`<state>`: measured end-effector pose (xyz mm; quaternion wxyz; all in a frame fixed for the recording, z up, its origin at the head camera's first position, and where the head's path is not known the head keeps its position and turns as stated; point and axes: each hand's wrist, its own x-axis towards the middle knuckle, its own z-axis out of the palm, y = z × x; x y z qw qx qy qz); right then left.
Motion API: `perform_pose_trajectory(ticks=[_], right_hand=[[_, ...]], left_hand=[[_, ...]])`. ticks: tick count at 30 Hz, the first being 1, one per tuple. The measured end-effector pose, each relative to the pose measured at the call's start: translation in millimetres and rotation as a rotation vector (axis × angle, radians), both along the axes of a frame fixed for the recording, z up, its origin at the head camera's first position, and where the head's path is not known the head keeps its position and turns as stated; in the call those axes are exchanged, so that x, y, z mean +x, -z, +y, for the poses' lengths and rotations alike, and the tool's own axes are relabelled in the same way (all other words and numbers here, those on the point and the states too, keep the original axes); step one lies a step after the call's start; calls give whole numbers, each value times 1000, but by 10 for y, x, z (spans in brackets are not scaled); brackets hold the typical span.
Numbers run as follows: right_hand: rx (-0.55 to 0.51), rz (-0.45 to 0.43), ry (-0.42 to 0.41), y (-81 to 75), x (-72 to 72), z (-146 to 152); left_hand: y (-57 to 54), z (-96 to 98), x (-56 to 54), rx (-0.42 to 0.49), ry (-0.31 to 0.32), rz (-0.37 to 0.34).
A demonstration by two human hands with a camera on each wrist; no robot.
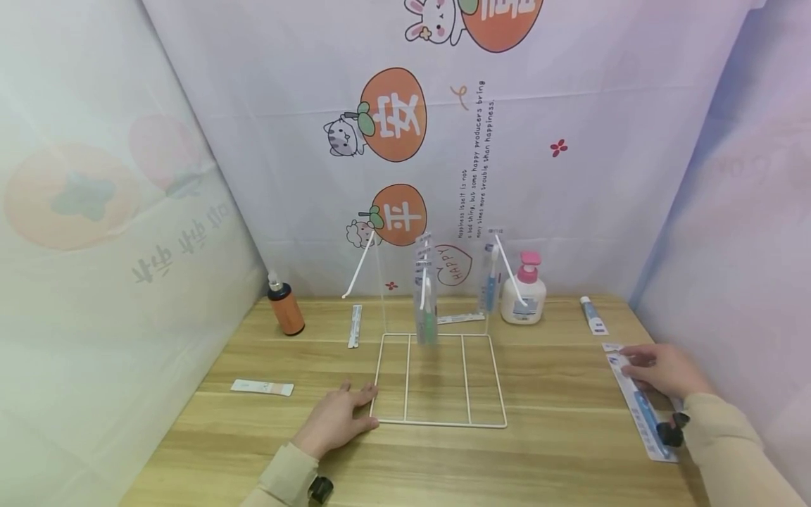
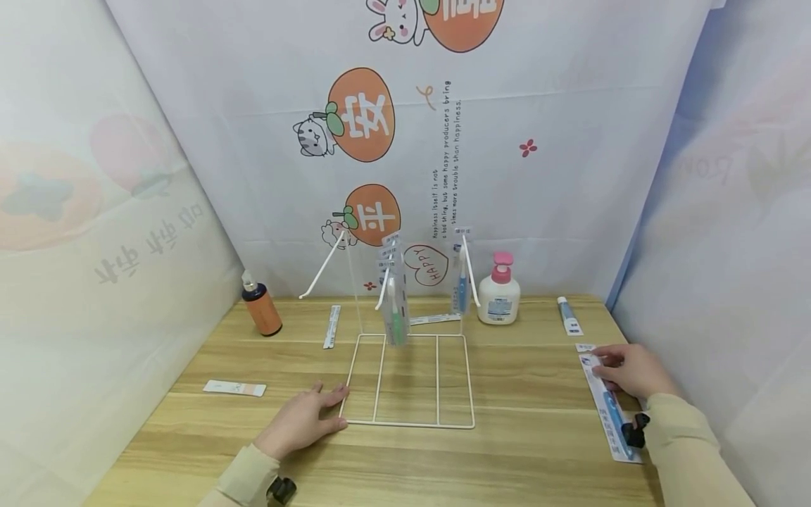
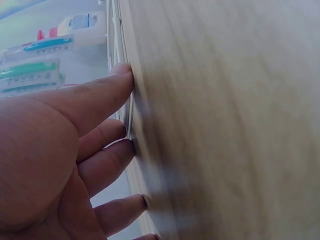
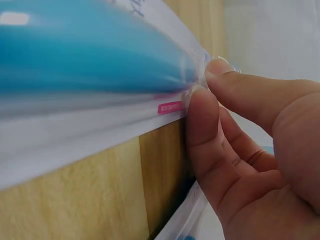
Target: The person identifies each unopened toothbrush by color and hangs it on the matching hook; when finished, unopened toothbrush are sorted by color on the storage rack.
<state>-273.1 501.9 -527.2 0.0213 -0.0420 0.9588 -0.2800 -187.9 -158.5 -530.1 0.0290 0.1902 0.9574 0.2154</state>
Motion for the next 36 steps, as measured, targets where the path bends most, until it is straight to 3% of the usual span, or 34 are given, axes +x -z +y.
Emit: perform_pose_trajectory(ticks=[7,15,23,28,36], right_hand=[[-77,-34,10,32,-22,-6],[-56,-22,20,49,-33,-21],[-30,79,22,61,-27,-51],[-30,94,16,39,-1,-88],[-139,160,39,-34,101,-276]], left_hand=[[-12,-5,-9,-3,2,-3],[-19,-15,-4,-2,-5,-7],[-32,6,-3,-5,1,6],[-45,16,12,4,6,8],[-54,21,33,12,7,5]])
